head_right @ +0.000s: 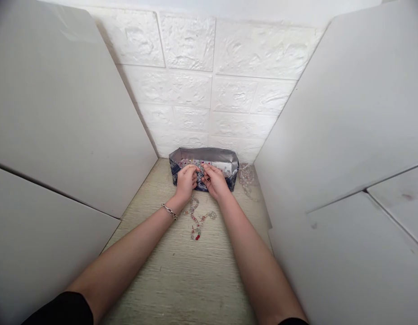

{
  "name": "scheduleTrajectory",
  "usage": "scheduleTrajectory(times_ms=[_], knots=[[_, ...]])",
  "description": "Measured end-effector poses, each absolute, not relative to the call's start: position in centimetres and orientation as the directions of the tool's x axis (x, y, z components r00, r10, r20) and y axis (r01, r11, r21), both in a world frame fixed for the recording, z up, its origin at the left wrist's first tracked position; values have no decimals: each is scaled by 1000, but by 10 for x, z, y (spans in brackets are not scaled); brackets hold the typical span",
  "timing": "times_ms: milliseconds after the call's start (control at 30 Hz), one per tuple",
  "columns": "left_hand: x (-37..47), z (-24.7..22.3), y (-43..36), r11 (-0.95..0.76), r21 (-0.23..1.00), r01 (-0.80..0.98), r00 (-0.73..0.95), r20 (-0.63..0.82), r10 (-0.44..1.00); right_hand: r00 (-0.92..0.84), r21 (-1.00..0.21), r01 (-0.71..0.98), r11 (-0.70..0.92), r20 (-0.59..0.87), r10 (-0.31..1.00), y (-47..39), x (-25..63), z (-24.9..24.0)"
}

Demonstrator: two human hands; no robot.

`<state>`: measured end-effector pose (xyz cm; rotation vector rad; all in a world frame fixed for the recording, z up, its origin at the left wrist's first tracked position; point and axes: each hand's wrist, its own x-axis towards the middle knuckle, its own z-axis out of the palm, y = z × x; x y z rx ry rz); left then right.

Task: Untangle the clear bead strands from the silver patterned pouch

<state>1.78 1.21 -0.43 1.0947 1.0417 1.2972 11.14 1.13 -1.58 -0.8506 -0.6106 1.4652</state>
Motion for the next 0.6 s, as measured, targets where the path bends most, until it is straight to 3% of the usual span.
scheduleTrajectory(times_ms=[600], knots=[[21, -7, 13, -158, 985, -64, 77, 162, 984, 32, -749, -655, -99, -159, 987, 11, 112, -16]])
